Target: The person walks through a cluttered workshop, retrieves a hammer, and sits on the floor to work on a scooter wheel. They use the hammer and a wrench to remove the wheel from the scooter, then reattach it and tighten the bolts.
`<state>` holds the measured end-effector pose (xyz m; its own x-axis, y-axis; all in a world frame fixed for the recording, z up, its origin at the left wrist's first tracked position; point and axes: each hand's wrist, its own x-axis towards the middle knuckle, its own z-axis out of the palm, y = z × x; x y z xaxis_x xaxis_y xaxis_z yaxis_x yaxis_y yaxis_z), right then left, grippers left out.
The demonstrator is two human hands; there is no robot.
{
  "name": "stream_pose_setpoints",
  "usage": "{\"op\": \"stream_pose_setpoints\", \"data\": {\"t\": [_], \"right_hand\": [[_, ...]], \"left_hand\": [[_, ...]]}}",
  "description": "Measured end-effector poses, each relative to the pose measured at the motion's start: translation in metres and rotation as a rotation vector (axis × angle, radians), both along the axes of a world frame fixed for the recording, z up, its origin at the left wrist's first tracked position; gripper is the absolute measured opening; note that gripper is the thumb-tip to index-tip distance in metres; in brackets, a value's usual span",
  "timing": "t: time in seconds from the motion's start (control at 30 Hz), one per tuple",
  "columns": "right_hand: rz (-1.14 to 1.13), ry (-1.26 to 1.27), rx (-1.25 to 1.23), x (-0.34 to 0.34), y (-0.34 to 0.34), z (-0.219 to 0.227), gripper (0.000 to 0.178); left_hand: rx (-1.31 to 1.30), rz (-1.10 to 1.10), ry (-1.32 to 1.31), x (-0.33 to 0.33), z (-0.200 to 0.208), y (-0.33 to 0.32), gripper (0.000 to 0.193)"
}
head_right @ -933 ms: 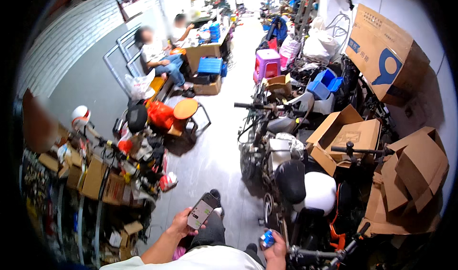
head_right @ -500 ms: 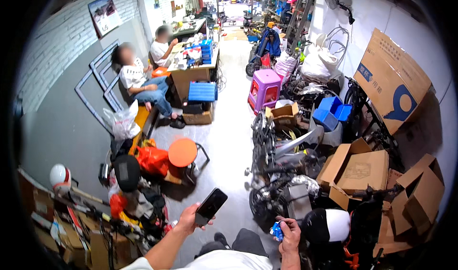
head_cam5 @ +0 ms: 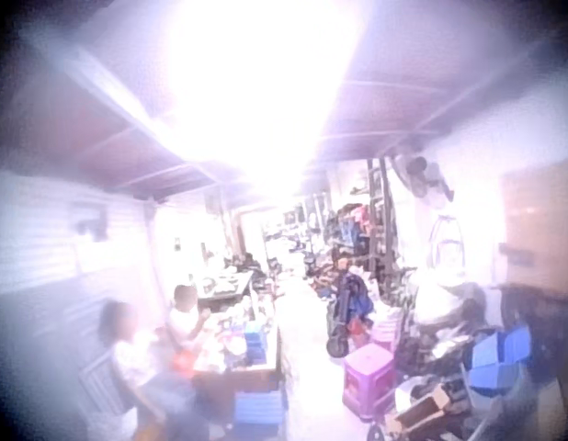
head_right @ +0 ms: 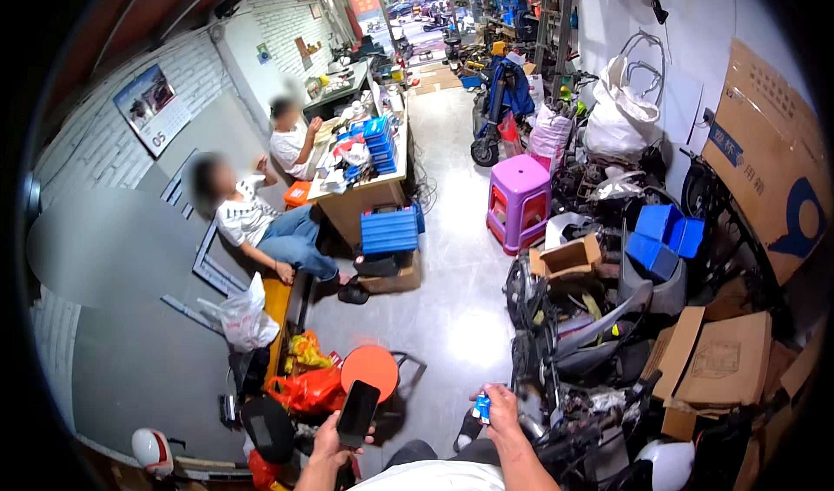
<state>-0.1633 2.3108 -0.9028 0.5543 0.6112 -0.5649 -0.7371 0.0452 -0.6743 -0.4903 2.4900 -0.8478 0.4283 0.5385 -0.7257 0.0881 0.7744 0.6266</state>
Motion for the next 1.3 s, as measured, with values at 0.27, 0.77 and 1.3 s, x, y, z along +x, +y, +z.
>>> {"op": "stream_pose_setpoints", "data": {"t": [0.27, 0.77, 1.3], "right_hand": [[-0.066, -0.058, 0.014, 0.138, 0.15, 0.006, 0.03], [-0.288, -0.125, -0.234, 0.378, 0.387, -0.008, 0.023], [0.382, -0.423, -0.055, 0.703, 0.823, 0.084, 0.026]], "left_hand": [[0.003, -0.027, -0.064, 0.145, -0.006, 0.165, 0.069], [-0.073, -0.377, -0.271, 0.507, 0.002, 0.505, 0.067], [-0.278, -0.03, -0.44, 0.828, 0.065, 0.819, 0.062]]}}
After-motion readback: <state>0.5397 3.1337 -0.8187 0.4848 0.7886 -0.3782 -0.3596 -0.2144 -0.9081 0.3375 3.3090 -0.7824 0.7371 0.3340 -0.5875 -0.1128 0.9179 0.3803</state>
